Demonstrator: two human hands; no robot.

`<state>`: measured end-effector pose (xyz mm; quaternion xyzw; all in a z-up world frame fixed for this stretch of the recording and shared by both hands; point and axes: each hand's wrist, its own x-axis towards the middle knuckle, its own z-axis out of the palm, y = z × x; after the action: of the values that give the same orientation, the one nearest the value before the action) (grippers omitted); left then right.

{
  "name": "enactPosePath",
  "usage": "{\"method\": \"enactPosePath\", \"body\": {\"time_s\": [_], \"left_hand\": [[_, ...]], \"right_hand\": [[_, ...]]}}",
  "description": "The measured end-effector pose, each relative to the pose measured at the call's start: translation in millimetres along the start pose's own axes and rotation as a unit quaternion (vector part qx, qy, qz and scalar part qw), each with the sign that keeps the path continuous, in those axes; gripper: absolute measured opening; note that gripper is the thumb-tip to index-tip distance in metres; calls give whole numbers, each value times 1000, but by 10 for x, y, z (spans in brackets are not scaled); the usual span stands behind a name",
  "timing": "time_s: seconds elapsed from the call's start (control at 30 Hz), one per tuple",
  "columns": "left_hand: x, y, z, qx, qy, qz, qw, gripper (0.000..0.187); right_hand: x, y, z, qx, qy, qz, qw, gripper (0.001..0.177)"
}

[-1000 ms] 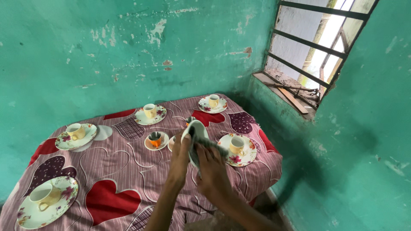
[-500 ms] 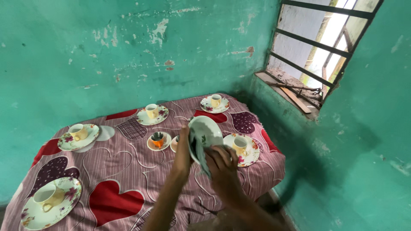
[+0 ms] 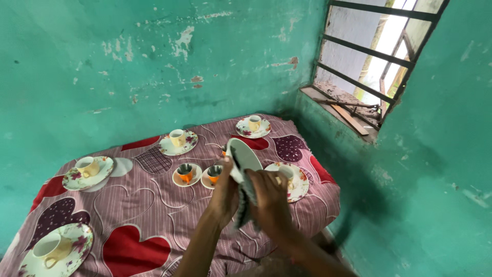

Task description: The person wipes and cleans an orange cup and a white bowl using a cloth by hand while standing over a table set with dishes.

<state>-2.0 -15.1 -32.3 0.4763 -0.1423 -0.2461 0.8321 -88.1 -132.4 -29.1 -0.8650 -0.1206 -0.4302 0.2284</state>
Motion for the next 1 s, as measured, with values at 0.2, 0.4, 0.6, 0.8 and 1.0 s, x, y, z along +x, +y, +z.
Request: {"method": "enactPosePath", "body": {"time_s": [0.2,0.4,0.6,0.8,1.0], "left_hand": [[11,-31,-218,-43,66,49,996,95],[-109,-156,-255,-25,52,22,998,100],[-278,-108,-488,-73,55,-52,995,93],[-227,-194,-914,-118,119,-15,986,93],[-105,-484,-1365,-69,234,-44,969,83]], "right_hand": [[50,-266,-45,31,-72,-14,997,63],[44,-100,86,-6,-130,-33,991,74],[41,-73,234,136,-222,-53,964,84],[-79,66,496,167,-276,-73,944,51],[-146,331,667,90,-316,122,936,53]]}}
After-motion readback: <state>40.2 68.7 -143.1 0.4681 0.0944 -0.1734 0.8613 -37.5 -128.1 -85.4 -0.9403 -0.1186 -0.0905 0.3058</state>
